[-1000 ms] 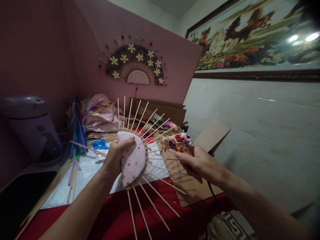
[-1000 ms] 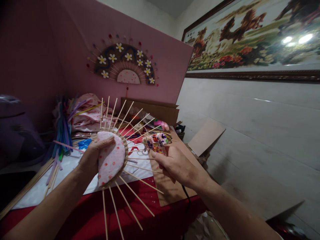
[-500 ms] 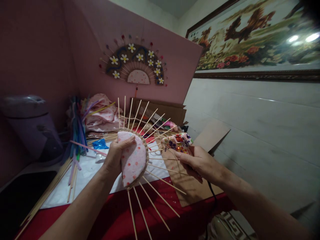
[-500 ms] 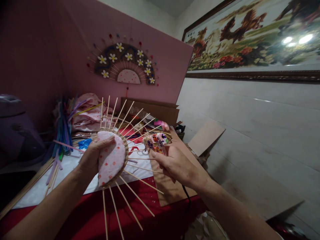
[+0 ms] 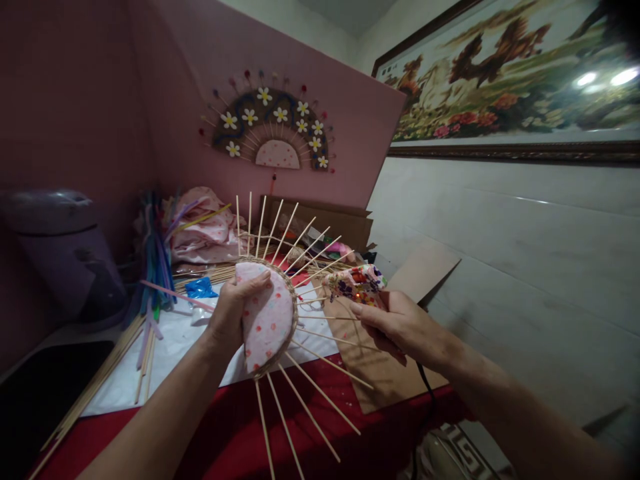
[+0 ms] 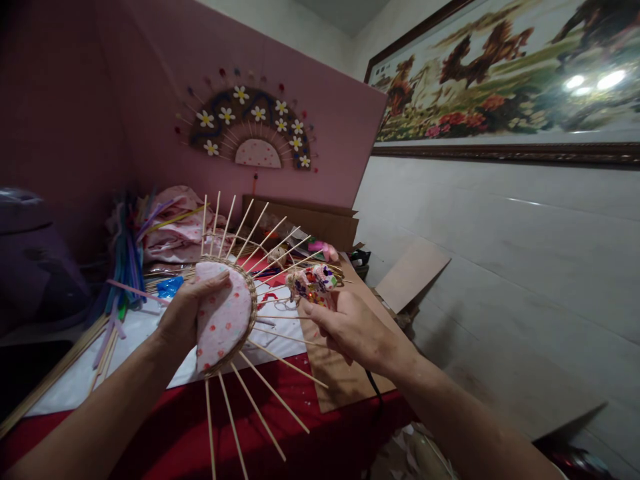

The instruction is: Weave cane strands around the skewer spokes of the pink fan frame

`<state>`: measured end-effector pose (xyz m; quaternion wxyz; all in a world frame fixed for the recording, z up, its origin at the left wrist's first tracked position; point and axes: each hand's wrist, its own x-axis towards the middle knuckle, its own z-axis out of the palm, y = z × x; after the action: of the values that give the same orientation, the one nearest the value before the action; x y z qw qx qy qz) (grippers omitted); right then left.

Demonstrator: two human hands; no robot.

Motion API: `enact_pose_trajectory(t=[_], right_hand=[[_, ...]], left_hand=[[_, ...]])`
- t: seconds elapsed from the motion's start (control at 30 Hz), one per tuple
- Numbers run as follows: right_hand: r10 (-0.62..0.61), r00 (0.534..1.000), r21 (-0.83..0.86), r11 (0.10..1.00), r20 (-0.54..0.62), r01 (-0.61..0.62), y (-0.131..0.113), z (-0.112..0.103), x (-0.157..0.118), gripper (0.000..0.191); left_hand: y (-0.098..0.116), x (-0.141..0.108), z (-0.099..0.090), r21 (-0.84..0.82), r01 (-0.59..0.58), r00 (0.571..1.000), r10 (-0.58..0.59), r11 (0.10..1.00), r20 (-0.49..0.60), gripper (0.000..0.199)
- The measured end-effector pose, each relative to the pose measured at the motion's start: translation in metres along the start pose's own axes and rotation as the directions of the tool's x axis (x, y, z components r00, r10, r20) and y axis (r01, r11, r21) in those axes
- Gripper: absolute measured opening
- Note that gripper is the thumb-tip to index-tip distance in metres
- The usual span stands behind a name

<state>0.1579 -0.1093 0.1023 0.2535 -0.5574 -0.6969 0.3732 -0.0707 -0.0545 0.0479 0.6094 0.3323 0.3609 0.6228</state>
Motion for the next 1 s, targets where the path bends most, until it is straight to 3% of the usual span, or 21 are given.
enact_pose_trajectory(t=[1.0], right_hand=[[0.007, 1.0, -0.014, 1.0, -0.021, -0.008, -0.0012, -0.0001, -0.002, 0.048]], left_hand=[[0.0, -0.0016, -0.0004, 0.007, -0.01, 1.0, 0.01, 1.0, 0.013, 0.023]])
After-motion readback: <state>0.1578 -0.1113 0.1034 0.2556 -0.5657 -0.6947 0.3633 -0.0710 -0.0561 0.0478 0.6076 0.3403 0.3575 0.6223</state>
